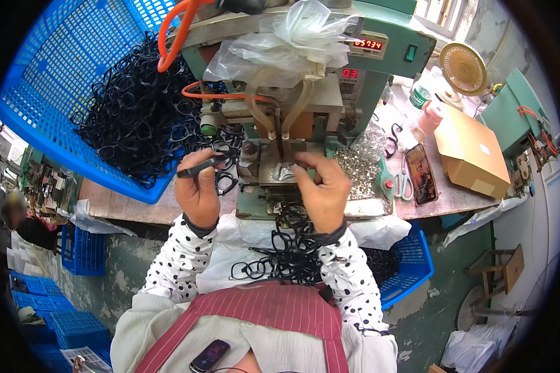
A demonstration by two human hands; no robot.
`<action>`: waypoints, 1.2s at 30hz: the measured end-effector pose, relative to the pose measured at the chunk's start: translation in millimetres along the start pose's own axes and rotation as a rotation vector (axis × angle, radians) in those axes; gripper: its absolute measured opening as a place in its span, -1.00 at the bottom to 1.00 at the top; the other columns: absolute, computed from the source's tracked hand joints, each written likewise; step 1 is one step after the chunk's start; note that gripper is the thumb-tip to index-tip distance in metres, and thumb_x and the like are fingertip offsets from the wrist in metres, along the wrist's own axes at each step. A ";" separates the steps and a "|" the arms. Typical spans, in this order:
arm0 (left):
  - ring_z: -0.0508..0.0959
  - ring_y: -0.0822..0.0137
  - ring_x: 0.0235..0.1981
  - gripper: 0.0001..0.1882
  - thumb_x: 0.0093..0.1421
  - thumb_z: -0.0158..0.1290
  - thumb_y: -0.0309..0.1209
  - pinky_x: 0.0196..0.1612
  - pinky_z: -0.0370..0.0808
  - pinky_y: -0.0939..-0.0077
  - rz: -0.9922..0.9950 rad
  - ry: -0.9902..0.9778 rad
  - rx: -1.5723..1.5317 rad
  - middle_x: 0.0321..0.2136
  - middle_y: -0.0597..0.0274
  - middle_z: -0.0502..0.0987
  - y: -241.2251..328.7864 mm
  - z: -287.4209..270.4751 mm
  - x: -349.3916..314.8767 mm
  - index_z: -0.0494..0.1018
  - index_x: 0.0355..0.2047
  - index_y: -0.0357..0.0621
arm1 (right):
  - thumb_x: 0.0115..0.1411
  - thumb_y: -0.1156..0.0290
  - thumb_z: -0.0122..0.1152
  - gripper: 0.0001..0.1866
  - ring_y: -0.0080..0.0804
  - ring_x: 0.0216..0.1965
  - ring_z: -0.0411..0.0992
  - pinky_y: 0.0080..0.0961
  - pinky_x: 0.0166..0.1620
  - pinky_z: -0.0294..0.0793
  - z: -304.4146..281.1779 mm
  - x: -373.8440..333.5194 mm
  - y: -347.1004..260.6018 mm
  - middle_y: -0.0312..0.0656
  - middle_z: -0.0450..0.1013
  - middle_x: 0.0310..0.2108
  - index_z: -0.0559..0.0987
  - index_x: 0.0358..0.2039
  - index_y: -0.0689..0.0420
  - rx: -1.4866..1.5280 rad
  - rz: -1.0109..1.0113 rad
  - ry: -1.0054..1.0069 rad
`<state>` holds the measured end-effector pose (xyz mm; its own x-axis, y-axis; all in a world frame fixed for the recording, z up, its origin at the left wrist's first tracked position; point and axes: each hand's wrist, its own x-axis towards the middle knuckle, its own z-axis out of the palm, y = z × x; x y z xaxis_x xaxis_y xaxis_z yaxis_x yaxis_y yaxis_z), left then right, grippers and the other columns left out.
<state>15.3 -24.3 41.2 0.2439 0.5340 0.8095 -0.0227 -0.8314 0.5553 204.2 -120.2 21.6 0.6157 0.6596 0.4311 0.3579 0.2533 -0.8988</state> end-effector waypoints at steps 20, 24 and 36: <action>0.58 0.14 -0.17 -0.70 0.09 0.12 -0.59 -0.04 0.53 0.24 0.337 -0.247 0.062 -0.13 0.07 0.56 28.3 19.3 -1.6 0.49 -0.12 -0.25 | -0.03 0.65 0.34 -0.46 -0.72 -0.54 0.34 -0.75 -0.43 0.33 28.9 1.0 5.2 -0.19 0.54 -0.47 0.37 -0.01 0.26 0.307 0.087 0.105; 0.58 0.12 -0.11 -0.55 0.01 0.12 -0.60 0.04 0.50 0.15 0.459 -0.436 -0.041 -0.07 0.06 0.54 21.4 45.7 -28.6 0.47 -0.02 -0.23 | -0.05 0.54 0.39 -0.52 -0.36 -0.47 0.49 -0.43 -0.37 0.45 -8.0 22.9 33.2 -0.19 0.57 -0.44 0.48 -0.06 0.15 -0.214 -0.125 0.199; 0.56 0.16 -0.08 -0.54 0.03 0.13 -0.54 0.05 0.53 0.19 0.498 -0.495 0.010 -0.02 0.08 0.52 9.4 47.4 -31.3 0.46 0.00 -0.21 | -0.07 0.35 0.40 -0.82 -0.20 -0.08 0.38 -0.35 0.01 0.28 -91.0 8.5 112.5 -0.27 0.54 -0.20 0.63 -0.40 0.02 -1.061 -0.194 0.095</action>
<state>53.4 -56.1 12.1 0.6197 -0.0414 0.7837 -0.2378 -0.9616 0.1372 313.6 -150.4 -68.6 0.5189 0.6049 0.6040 0.8519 -0.4243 -0.3071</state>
